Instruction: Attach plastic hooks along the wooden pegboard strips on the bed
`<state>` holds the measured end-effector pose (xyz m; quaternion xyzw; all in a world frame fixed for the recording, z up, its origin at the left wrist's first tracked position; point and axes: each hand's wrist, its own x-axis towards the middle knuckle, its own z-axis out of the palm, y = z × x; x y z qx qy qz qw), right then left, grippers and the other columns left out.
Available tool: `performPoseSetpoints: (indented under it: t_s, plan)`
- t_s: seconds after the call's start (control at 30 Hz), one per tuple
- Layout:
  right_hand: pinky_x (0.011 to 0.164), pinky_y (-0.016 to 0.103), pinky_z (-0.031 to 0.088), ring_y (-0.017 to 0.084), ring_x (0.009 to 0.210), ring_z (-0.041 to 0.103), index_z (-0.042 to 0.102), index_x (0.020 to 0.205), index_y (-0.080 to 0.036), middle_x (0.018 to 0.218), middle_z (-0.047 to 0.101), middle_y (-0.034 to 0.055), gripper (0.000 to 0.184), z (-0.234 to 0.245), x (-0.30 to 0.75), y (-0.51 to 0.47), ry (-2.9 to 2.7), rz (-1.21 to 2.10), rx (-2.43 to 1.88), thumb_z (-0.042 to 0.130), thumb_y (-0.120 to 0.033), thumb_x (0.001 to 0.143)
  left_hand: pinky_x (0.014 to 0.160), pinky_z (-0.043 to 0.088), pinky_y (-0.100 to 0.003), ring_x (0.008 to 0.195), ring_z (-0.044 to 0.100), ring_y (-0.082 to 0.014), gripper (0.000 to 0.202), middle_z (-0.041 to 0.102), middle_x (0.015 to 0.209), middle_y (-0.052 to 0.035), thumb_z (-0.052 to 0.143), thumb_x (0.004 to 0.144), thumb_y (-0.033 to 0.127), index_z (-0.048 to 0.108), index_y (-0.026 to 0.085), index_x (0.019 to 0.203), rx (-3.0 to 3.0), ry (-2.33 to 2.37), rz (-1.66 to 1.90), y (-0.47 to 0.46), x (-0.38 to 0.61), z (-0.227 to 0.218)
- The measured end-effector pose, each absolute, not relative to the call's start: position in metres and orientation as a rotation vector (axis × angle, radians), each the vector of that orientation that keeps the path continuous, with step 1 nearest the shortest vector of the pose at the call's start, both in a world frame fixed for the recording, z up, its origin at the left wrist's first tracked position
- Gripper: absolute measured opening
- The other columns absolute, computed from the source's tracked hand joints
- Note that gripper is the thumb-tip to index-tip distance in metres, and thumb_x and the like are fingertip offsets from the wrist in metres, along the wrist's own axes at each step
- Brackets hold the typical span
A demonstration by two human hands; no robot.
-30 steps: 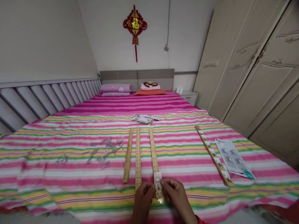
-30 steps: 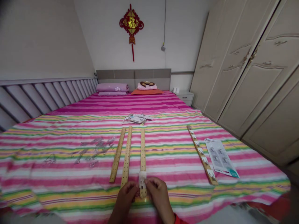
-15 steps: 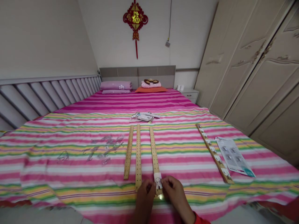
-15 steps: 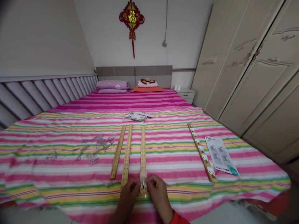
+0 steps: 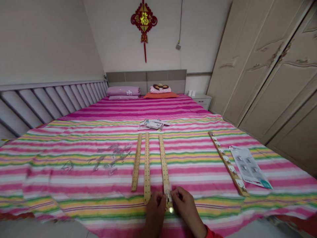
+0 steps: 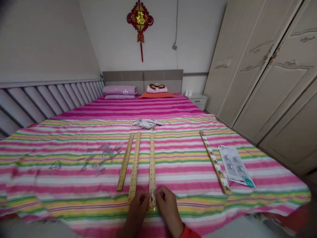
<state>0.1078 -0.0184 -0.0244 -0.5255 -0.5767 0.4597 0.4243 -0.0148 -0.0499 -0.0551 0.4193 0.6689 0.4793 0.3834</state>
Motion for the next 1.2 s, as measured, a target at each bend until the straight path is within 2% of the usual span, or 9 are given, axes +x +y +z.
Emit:
performPoseSetpoints:
  t_s: [0.3,0.7,0.87,1.0,1.1,1.2]
  plan:
    - [0.050,0.025,0.033,0.015,0.052,0.043,0.044,0.055,-0.021,0.051,0.043,-0.0032,0.027,-0.038,0.110,-0.012,-1.585,1.094,-1.338,0.050,-0.041,0.072,0.053,0.032,-0.025,0.051,0.043,-0.0124,0.024,0.041,0.053,0.0051,0.046,0.076,0.040,0.038,0.023,0.060,1.137,1.762,1.198,-0.049,-0.013,-0.059]
    - [0.047,0.025,0.032,0.013,0.049,0.042,0.042,0.052,-0.022,0.048,0.043,-0.0043,0.026,-0.039,0.108,-0.011,-1.528,1.113,-1.350,0.051,-0.038,0.070,0.052,0.038,-0.026,0.051,0.048,-0.0133,0.018,0.047,0.055,0.0037,0.048,0.076,0.034,0.041,0.022,0.064,1.034,1.751,1.118,-0.048,-0.011,-0.059]
    - [0.046,0.024,0.031,0.012,0.047,0.041,0.041,0.051,-0.022,0.047,0.042,-0.0050,0.026,-0.042,0.108,-0.011,-1.498,1.117,-1.381,0.053,-0.038,0.068,0.048,0.038,-0.024,0.047,0.047,-0.0113,0.022,0.045,0.052,0.0054,0.050,0.075,0.038,0.040,0.022,0.063,0.963,1.707,1.185,-0.048,-0.009,-0.064]
    - [0.046,0.024,0.032,0.012,0.047,0.042,0.042,0.050,-0.022,0.047,0.043,-0.0045,0.031,-0.046,0.109,-0.009,-1.465,1.133,-1.387,0.056,-0.043,0.068,0.046,0.036,-0.024,0.043,0.045,-0.0103,0.030,0.045,0.049,0.0065,0.056,0.072,0.046,0.039,0.023,0.063,0.895,1.683,1.226,-0.048,-0.007,-0.065]
    - [0.046,0.023,0.034,0.012,0.047,0.043,0.046,0.051,-0.021,0.047,0.045,-0.0045,0.034,-0.048,0.107,-0.009,-1.368,1.211,-1.329,0.061,-0.047,0.065,0.046,0.038,-0.024,0.046,0.050,-0.0115,0.034,0.052,0.054,0.0043,0.060,0.069,0.053,0.044,0.022,0.071,0.822,1.628,1.285,-0.048,-0.004,-0.062]
    - [0.038,0.021,0.030,0.009,0.038,0.040,0.054,0.059,-0.020,0.043,0.045,-0.0063,0.039,-0.052,0.105,-0.013,-1.204,1.444,-1.251,0.065,-0.057,0.062,0.053,0.044,-0.025,0.060,0.059,-0.0156,0.038,0.063,0.069,-0.0022,0.061,0.068,0.054,0.050,0.021,0.084,0.780,1.563,1.317,-0.048,-0.002,-0.057]
